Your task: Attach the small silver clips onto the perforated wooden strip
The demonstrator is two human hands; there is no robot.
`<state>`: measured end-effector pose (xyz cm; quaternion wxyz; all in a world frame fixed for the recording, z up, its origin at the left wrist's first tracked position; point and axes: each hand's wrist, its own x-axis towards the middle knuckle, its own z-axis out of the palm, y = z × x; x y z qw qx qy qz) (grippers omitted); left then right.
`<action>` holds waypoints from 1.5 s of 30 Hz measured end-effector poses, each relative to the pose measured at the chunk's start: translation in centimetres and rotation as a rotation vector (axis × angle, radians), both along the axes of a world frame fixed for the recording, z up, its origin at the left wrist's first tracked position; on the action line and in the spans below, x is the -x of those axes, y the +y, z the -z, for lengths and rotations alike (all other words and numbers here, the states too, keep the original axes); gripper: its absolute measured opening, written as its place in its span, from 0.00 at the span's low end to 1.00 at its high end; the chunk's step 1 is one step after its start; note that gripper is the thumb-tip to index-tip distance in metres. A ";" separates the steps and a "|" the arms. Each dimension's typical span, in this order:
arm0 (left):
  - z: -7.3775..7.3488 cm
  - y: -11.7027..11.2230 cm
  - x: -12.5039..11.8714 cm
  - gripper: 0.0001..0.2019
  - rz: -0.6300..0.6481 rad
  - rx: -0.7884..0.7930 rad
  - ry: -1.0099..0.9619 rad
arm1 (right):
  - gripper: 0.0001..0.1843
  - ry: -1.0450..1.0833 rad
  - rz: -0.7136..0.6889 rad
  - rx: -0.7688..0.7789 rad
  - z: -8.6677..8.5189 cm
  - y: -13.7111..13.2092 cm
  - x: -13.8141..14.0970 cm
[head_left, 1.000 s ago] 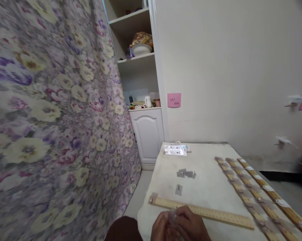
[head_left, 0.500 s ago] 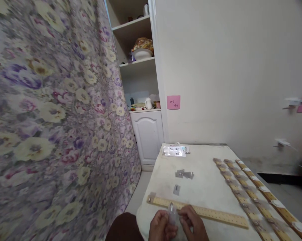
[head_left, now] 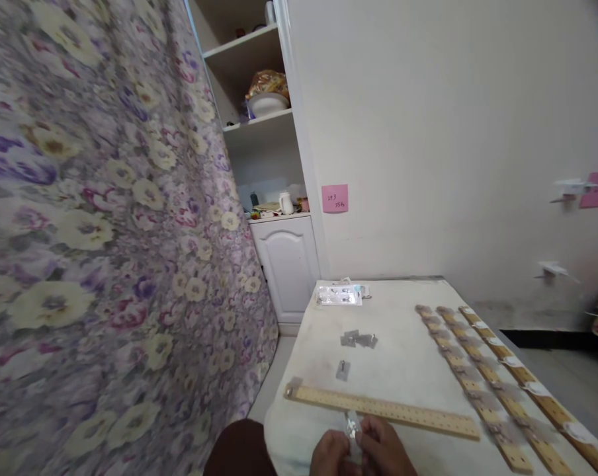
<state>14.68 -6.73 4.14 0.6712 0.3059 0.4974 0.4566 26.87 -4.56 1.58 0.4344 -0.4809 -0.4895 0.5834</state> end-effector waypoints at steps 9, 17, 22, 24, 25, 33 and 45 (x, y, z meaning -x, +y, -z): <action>-0.4 1.4 1.9 0.21 -0.004 -0.071 0.177 | 0.13 0.017 -0.096 0.016 -0.7 0.4 0.2; 0.6 2.0 3.8 0.20 -0.096 0.074 -0.130 | 0.13 -0.057 -0.001 -0.015 -0.9 2.1 1.6; 0.6 2.6 5.0 0.19 -0.138 0.151 -0.197 | 0.12 -0.095 -0.013 -0.037 -0.4 3.8 3.4; 0.8 2.9 5.3 0.20 -0.159 0.153 -0.205 | 0.09 -0.158 -0.022 -0.092 -0.7 4.8 3.9; 0.9 3.1 5.5 0.20 -0.163 0.146 -0.208 | 0.08 -0.205 -0.033 -0.132 -1.1 5.3 4.1; 1.5 5.0 6.4 0.18 -0.208 0.057 -0.073 | 0.12 -0.632 -0.068 -0.461 -3.7 8.8 6.9; 2.0 6.6 6.6 0.18 -0.293 0.128 -0.049 | 0.15 -0.613 -0.116 -0.461 -1.7 10.6 8.8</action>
